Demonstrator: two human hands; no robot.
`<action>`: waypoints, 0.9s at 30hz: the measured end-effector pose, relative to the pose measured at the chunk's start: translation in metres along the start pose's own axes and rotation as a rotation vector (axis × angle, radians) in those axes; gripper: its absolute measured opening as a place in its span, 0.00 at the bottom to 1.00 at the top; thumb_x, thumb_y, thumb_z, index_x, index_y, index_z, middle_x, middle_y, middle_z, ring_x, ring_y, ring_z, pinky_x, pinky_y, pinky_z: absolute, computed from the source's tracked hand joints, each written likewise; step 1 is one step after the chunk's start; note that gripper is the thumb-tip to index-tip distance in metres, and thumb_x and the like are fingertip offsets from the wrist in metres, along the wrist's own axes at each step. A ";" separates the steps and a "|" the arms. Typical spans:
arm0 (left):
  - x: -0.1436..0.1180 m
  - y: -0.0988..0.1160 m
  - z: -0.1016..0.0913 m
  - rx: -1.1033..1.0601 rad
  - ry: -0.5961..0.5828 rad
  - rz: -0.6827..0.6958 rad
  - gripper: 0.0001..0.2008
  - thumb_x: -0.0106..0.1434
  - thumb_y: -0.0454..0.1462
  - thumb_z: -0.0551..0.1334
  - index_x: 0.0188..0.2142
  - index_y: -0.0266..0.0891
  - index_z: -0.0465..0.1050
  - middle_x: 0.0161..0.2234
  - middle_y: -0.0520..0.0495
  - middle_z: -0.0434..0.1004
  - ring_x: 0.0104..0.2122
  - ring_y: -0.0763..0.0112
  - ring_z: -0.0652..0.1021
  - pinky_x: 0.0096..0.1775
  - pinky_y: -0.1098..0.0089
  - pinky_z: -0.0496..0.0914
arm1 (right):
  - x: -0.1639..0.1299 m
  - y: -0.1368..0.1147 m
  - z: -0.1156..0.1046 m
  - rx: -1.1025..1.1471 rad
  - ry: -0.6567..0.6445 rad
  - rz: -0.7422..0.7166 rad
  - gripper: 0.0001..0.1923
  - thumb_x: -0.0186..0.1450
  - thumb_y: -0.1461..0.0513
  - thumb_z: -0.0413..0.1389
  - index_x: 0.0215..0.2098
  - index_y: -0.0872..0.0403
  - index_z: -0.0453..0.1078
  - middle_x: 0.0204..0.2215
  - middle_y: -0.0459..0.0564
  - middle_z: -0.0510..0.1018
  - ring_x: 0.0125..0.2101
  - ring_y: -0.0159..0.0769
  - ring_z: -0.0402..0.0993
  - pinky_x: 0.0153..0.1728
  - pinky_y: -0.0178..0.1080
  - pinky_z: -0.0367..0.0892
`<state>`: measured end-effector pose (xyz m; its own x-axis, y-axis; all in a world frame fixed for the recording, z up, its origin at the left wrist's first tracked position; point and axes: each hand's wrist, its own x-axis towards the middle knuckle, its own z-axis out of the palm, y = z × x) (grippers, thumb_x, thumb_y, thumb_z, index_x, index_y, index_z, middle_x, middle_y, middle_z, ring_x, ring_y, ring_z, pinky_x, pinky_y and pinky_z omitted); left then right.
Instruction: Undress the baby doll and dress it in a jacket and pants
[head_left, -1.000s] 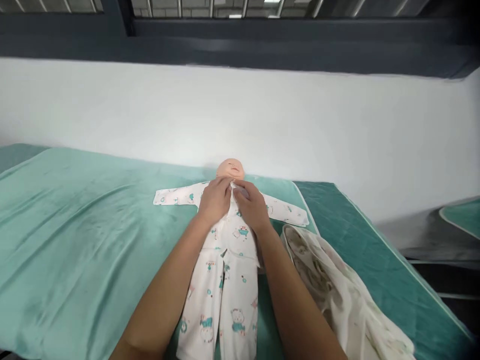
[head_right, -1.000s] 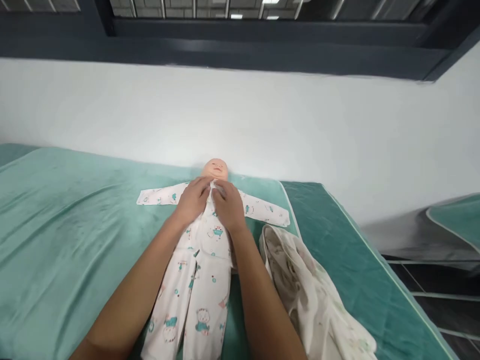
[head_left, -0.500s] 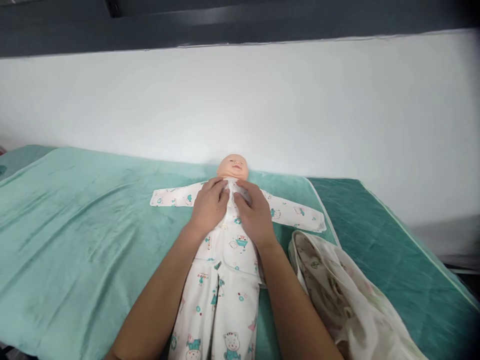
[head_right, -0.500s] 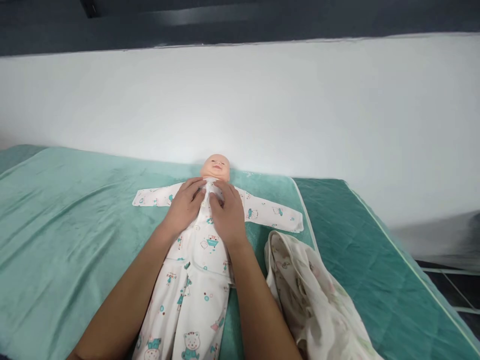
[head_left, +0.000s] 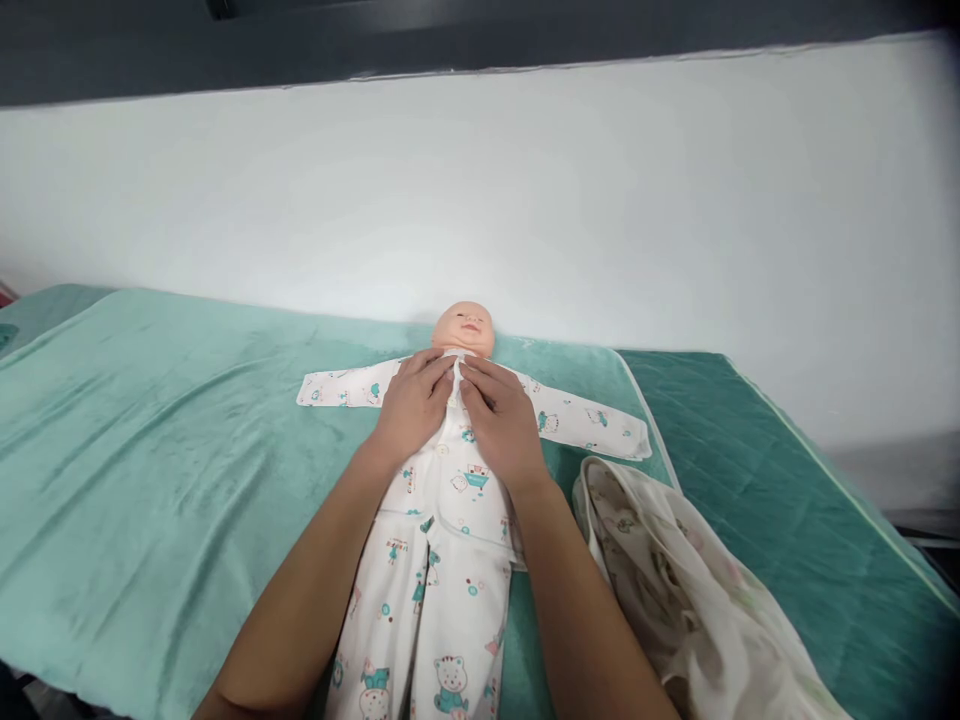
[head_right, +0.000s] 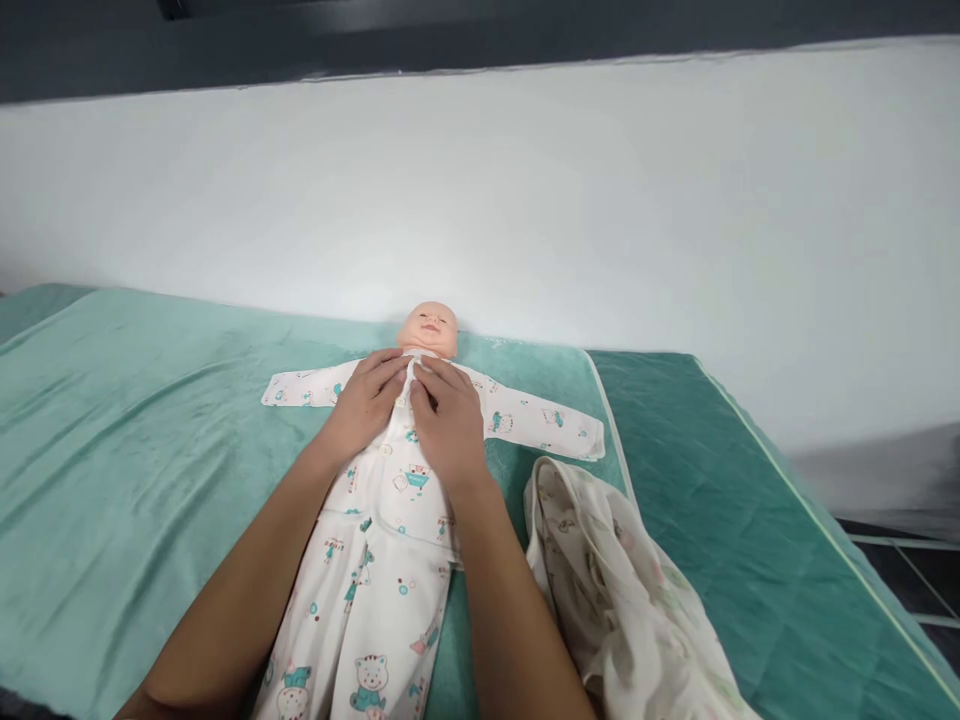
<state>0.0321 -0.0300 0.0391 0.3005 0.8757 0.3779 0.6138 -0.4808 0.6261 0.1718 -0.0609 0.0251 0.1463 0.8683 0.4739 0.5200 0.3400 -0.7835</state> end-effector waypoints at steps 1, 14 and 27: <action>0.000 0.000 0.000 -0.001 -0.003 0.004 0.18 0.72 0.39 0.50 0.55 0.44 0.74 0.59 0.44 0.71 0.60 0.62 0.70 0.64 0.58 0.63 | 0.000 0.000 0.000 0.004 0.001 -0.005 0.15 0.68 0.59 0.51 0.45 0.49 0.79 0.53 0.51 0.79 0.57 0.44 0.70 0.61 0.52 0.63; -0.001 0.006 -0.004 0.035 -0.057 -0.039 0.20 0.72 0.38 0.49 0.59 0.44 0.70 0.61 0.44 0.68 0.61 0.60 0.68 0.63 0.55 0.62 | -0.003 -0.005 0.000 -0.007 0.097 0.007 0.15 0.68 0.63 0.48 0.45 0.50 0.76 0.44 0.50 0.81 0.48 0.43 0.74 0.52 0.49 0.68; -0.001 0.003 -0.001 0.006 -0.034 -0.063 0.20 0.71 0.38 0.50 0.58 0.41 0.71 0.62 0.43 0.68 0.63 0.60 0.67 0.65 0.56 0.61 | -0.001 -0.007 -0.003 -0.023 -0.099 0.033 0.26 0.69 0.60 0.48 0.65 0.51 0.63 0.63 0.52 0.69 0.63 0.44 0.63 0.63 0.53 0.60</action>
<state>0.0332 -0.0319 0.0412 0.2859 0.9054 0.3140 0.6366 -0.4244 0.6439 0.1709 -0.0649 0.0313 0.0808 0.9107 0.4051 0.5358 0.3030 -0.7881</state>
